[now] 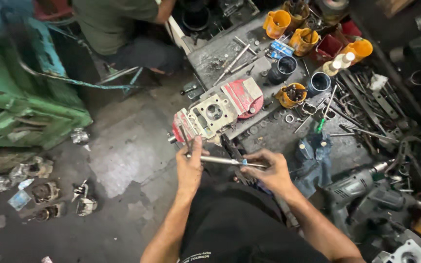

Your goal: The person uses a T-handle wrench to tighten bolts on a cylinder head clamped in a bench vise. They repeatedly reposition the tool and apply torque to multiple fasteners on the engine part.

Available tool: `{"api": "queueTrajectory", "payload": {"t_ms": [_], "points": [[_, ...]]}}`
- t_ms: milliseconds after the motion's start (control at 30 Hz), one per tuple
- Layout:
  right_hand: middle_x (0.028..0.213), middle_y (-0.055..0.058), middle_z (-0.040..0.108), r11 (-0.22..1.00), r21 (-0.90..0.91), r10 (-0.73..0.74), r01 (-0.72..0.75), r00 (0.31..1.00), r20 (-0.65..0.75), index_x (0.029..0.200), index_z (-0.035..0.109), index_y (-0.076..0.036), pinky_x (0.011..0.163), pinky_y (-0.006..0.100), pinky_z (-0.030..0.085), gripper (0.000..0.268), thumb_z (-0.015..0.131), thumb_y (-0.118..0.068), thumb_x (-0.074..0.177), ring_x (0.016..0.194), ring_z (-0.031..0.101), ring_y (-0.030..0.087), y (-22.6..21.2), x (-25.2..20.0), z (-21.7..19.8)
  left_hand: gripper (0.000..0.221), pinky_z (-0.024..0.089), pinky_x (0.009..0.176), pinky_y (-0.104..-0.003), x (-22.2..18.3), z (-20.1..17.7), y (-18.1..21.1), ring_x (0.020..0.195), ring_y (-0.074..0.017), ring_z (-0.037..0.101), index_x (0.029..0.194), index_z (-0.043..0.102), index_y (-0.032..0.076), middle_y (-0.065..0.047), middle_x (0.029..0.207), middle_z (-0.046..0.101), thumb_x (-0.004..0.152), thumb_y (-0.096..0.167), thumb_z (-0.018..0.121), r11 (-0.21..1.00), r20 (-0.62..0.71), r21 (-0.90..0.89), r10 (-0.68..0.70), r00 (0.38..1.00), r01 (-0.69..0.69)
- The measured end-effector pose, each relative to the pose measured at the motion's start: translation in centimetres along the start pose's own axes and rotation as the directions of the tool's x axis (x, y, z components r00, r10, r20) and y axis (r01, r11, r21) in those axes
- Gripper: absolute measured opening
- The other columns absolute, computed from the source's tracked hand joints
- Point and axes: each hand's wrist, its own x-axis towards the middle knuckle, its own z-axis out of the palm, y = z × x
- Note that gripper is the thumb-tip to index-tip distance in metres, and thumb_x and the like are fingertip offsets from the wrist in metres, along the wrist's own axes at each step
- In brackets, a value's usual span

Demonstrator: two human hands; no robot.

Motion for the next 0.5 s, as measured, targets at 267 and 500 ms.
{"api": "queueTrajectory", "payload": {"t_ms": [267, 500], "points": [[0.105, 0.014, 0.074, 0.588, -0.321, -0.756, 0.743, 0.645, 0.11, 0.097, 0.067, -0.005, 0.086, 0.034, 0.063, 0.03, 0.088, 0.001, 0.077, 0.102, 0.076, 0.028, -3.3, 2.9, 1.2, 0.046, 0.035, 0.044, -0.023, 1.5, -1.3, -0.5, 0.05, -0.0063, 0.049, 0.092, 0.071, 0.001, -0.005, 0.069, 0.065, 0.097, 0.047, 0.068, 0.994, -0.028, -0.104, -0.035, 0.999, 0.032], [0.108, 0.013, 0.075, 0.649, -0.173, -0.726, 0.741, 0.671, 0.15, 0.099, 0.069, -0.006, 0.088, 0.035, 0.064, 0.03, 0.086, 0.005, 0.076, 0.104, 0.077, 0.028, -4.3, 4.1, 1.6, 0.047, 0.031, 0.039, -0.024, 2.0, -1.6, 0.3, 0.046, -0.008, 0.046, 0.09, 0.062, -0.001, -0.005, 0.07, 0.06, 0.099, 0.044, 0.069, 0.936, 0.063, -0.34, -0.078, 0.995, 0.095]]}}
